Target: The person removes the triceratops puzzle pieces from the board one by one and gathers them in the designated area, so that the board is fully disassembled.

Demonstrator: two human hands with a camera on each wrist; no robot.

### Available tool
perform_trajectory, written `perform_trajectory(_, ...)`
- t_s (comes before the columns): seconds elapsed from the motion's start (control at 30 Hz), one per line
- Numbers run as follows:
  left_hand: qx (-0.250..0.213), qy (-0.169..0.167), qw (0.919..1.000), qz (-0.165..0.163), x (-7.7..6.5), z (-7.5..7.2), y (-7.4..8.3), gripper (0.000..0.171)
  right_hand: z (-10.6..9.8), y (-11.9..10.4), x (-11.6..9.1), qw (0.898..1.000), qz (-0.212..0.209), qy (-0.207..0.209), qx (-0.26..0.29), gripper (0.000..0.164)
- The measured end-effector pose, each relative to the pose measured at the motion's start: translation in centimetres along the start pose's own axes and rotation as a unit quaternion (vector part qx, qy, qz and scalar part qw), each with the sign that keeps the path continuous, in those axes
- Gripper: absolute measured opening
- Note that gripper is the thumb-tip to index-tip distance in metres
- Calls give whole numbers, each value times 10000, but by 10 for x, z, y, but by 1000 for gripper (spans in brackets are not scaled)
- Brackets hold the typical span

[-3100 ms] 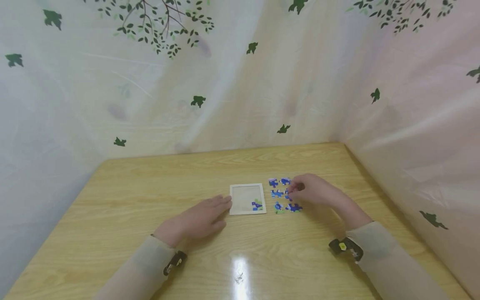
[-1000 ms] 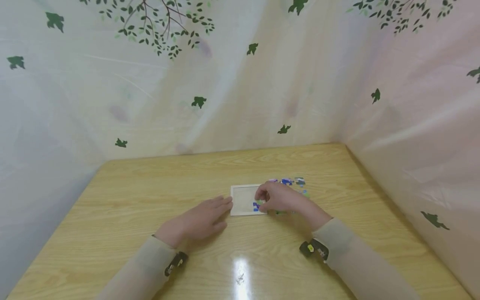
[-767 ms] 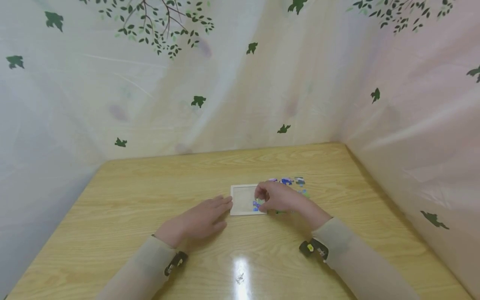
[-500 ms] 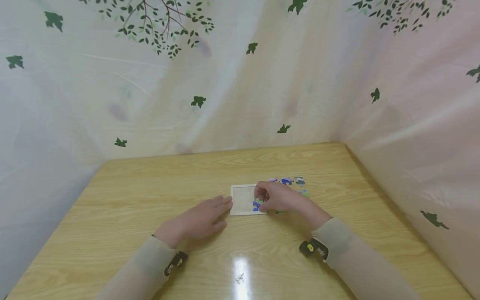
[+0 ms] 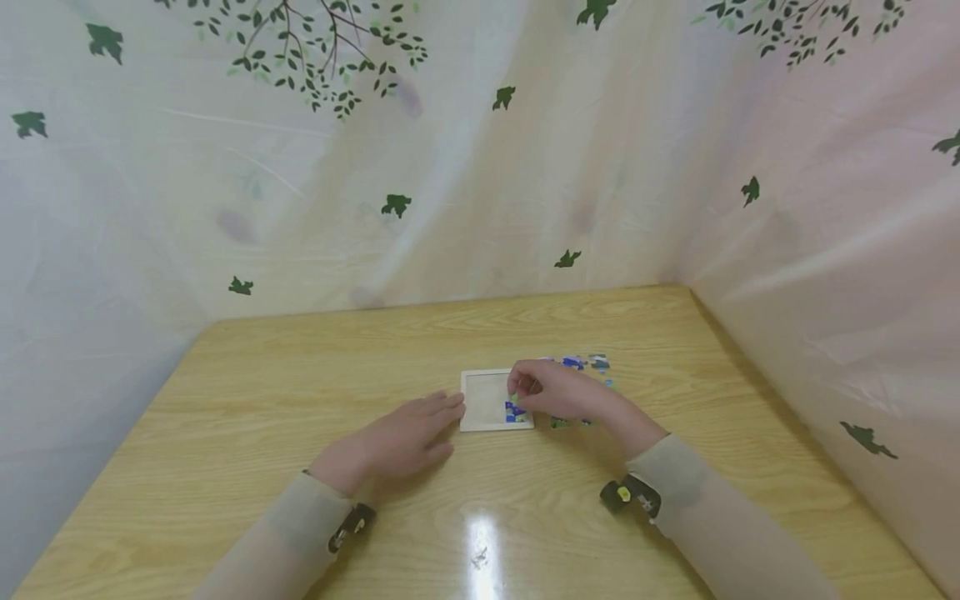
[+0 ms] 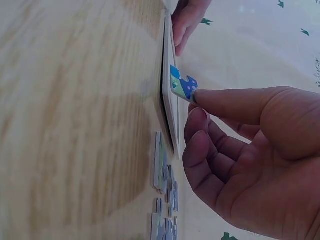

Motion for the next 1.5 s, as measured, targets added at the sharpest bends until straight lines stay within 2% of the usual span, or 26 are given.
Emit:
perform_trajectory(0.27, 5, 42, 10000, 76, -1, 2, 1, 60, -6, 2, -4, 9997, -154, 149, 120, 8)
perform_trajectory(0.47, 55, 17, 10000, 56, -1, 3, 2, 61, -15, 3, -9, 9995, -165, 260, -26, 10)
perform_trajectory(0.7, 135, -25, 9999, 51, -2, 0, 6, 61, -31, 5, -24, 9991, -52, 417, -50, 10)
perform_trajectory(0.87, 26, -66, 10000, -48, -5, -3, 8, 60, -43, 10, -35, 9988, -39, 469, -120, 11)
perform_trajectory(1.1, -31, -53, 10000, -65, -6, -4, 9, 59, -56, 18, -53, 9972, 271, 633, -299, 14)
perform_trajectory(1.5, 35, -32, 10000, -58, -4, 0, 7, 60, -73, 34, -79, 9974, 222, 663, -148, 18)
Point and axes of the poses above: each hand's wrist, its own x-axis towards the middle knuckle, its own z-axis out of the palm, y = z × x, the point moved 4 cm from there along x, towards the middle knuckle, and after that the axes turned 14 degrees about -z, right-handed, at the moved point
